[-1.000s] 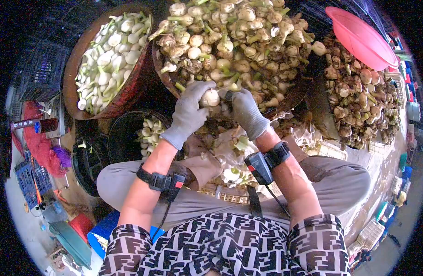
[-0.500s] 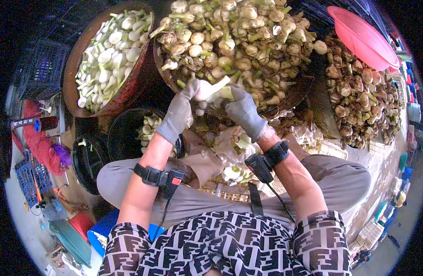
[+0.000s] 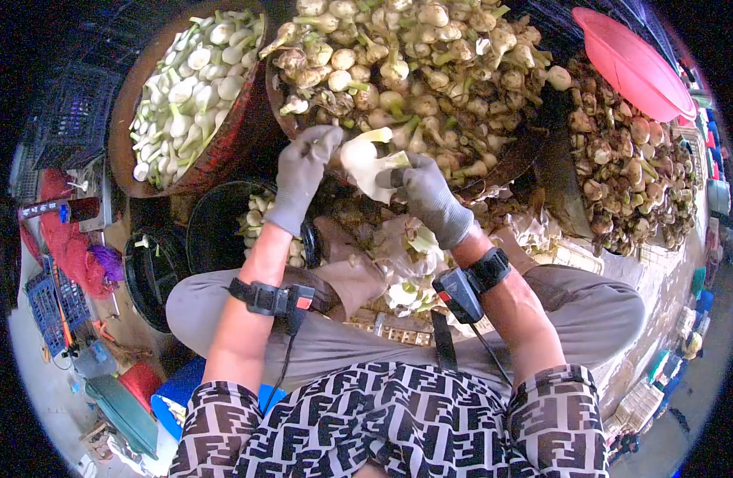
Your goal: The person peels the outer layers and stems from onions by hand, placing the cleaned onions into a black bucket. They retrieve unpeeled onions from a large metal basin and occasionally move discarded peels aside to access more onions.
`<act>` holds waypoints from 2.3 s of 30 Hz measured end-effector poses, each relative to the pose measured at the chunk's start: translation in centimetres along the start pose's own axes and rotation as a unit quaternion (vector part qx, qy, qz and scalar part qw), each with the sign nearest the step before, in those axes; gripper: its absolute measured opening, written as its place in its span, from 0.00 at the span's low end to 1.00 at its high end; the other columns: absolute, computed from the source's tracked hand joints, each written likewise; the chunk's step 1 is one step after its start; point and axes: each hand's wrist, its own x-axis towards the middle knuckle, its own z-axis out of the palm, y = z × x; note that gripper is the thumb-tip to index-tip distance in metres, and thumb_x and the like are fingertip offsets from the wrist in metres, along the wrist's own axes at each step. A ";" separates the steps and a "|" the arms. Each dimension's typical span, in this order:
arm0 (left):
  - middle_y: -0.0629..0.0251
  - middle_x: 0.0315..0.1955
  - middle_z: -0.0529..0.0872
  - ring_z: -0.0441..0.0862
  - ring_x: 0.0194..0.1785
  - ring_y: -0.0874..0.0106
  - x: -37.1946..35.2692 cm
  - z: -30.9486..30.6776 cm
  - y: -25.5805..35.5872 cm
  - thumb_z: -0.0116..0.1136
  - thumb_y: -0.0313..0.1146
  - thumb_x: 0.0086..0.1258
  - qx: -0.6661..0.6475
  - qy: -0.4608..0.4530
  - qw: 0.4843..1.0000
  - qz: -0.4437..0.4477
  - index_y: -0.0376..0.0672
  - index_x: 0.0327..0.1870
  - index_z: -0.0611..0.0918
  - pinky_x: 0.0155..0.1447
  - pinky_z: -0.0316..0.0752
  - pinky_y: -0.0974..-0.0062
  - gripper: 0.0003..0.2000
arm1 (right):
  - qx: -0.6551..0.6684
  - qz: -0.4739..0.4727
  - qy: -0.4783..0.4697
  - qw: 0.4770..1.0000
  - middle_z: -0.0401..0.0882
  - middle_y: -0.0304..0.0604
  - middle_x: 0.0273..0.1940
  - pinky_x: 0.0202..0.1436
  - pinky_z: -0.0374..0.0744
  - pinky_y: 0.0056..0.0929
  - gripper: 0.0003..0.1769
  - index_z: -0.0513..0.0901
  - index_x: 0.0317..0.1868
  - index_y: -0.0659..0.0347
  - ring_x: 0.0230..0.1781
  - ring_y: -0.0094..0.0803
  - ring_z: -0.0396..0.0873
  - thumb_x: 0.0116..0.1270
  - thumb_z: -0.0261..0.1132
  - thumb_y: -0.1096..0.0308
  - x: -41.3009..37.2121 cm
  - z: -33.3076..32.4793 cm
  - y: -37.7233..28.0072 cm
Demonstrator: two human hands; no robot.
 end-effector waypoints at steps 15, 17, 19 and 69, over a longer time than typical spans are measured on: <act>0.66 0.38 0.84 0.81 0.38 0.77 0.3 0.1 -1.0 0.53 0.33 0.67 -0.288 -0.117 0.948 -0.070 0.38 0.39 0.80 0.42 0.76 0.82 0.08 | -0.305 -0.287 -0.007 0.908 0.81 0.37 0.36 0.42 0.76 0.21 0.15 0.78 0.39 0.63 0.36 0.20 0.77 0.49 0.70 0.74 -3.0 -3.4 -2.1; 0.67 0.33 0.84 0.79 0.31 0.82 -0.4 -1.0 2.5 0.48 0.26 0.69 -0.374 -0.066 0.918 -0.117 0.38 0.38 0.81 0.31 0.75 0.87 0.08 | -0.302 -0.284 0.068 0.907 0.81 0.36 0.36 0.41 0.76 0.21 0.14 0.78 0.38 0.61 0.36 0.22 0.77 0.49 0.70 0.73 -4.0 -4.6 -2.0; 0.68 0.33 0.84 0.80 0.31 0.80 0.3 -1.6 1.3 0.50 0.30 0.69 -0.464 -0.016 0.871 -0.163 0.37 0.39 0.80 0.31 0.76 0.85 0.08 | -0.291 -0.239 0.070 0.924 0.81 0.39 0.36 0.42 0.76 0.23 0.16 0.79 0.38 0.61 0.35 0.24 0.78 0.46 0.72 0.72 -4.2 -6.8 -1.3; 0.57 0.35 0.82 0.79 0.39 0.71 -0.3 -11.2 2.8 0.65 0.39 0.55 0.319 -0.276 0.900 -0.112 0.37 0.45 0.79 0.46 0.72 0.75 0.19 | -0.707 -0.054 -0.064 0.702 0.82 0.46 0.34 0.39 0.77 0.33 0.12 0.83 0.37 0.53 0.33 0.41 0.81 0.54 0.57 0.63 6.8 -8.4 -0.8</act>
